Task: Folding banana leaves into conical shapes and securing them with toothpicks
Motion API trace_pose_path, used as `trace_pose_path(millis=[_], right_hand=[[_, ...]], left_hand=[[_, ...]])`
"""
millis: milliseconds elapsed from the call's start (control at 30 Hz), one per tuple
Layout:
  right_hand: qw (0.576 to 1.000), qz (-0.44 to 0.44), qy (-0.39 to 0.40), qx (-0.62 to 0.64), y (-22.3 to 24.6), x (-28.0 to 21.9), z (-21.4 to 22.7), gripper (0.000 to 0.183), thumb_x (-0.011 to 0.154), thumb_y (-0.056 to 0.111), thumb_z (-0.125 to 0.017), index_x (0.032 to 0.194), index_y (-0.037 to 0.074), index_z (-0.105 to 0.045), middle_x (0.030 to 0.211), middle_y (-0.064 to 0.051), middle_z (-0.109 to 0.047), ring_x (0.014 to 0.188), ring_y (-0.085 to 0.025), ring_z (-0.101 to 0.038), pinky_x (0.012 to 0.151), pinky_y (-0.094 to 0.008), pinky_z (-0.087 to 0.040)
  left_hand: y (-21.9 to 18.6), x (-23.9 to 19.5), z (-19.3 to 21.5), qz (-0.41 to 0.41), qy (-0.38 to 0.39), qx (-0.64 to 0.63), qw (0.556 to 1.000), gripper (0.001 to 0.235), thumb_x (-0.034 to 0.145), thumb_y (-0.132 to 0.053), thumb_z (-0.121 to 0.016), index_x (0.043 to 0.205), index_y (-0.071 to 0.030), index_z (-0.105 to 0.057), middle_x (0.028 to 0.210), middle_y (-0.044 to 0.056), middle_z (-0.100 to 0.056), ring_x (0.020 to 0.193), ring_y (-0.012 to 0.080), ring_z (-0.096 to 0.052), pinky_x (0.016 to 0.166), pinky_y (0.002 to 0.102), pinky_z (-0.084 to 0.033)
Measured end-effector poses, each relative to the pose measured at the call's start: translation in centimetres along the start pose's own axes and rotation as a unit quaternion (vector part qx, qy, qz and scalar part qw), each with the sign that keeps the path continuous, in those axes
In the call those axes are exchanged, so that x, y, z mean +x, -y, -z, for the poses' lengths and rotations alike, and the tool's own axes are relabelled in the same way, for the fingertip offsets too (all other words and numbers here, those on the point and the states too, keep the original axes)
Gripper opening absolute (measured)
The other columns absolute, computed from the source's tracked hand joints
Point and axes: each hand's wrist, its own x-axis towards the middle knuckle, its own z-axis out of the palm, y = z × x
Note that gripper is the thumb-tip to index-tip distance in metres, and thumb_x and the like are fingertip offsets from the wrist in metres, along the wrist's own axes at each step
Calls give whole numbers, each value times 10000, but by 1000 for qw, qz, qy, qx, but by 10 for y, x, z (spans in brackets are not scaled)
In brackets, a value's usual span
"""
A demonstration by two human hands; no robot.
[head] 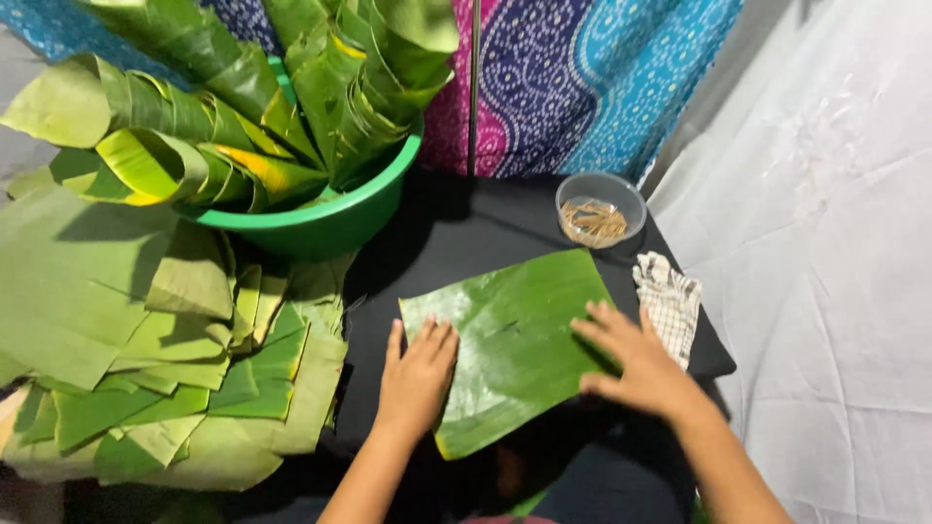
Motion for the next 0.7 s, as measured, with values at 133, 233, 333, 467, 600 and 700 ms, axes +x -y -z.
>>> trace_pose_path(millis=[133,233,333,467,600,700], right_hand=[[993,61,6,-105,-10,-26,-42,1307,430,420,-1030,1561,332,-382,1644,15,-346,1527,-198,-264,1192,-634,-46],[976,88,-75,-183,-10,-38,-61,1334,374,325,-976,1563,346,-370,1642,39,-350,1493,-179,-333,1165,-581,-183],[974,101,-100,-177,-7,-50,-67,1241,386,285,-944,1518,360,-440,1603,42,-405,1426,-172,-408,1142,-533,-260],[974,147,-74,-156,-20,-51,-71,1126,418,243,-956,1453,351,-526,1561,28,-449,1314,-178,-488,1023,-449,-372],[971,198,-108,-83,-20,-51,-63,697,667,170,-758,1348,266,-643,1424,65,-612,1277,-175,-559,1014,-391,-425],[990,81,-108,37,-4,-54,-49,644,635,81,-763,1254,251,-709,1226,126,-791,1161,-121,-727,973,-323,-555]], left_hand=[[-5,-16,29,-148,-4,-81,986,696,718,-340,-780,1343,-95,-597,1412,82,-601,1366,273,-497,1136,514,-291],[5,-35,14,-207,76,-107,969,1014,549,-397,-912,1446,-121,-527,1532,145,-465,1454,355,-353,1137,592,-211],[23,-52,-14,-234,41,-72,969,885,615,-295,-836,1438,-159,-542,1494,112,-494,1412,335,-402,1089,606,-265],[43,-48,-13,-228,0,-107,968,533,739,-273,-743,1254,-153,-681,1190,-11,-721,1158,180,-646,1016,459,-378],[45,-36,36,-218,-95,-124,963,429,709,-179,-743,1137,-149,-723,1016,-34,-748,964,128,-704,954,412,-452],[37,-40,64,-38,-113,-237,964,301,782,-131,-737,1079,-154,-782,1083,15,-829,1102,143,-741,1079,453,-425]])
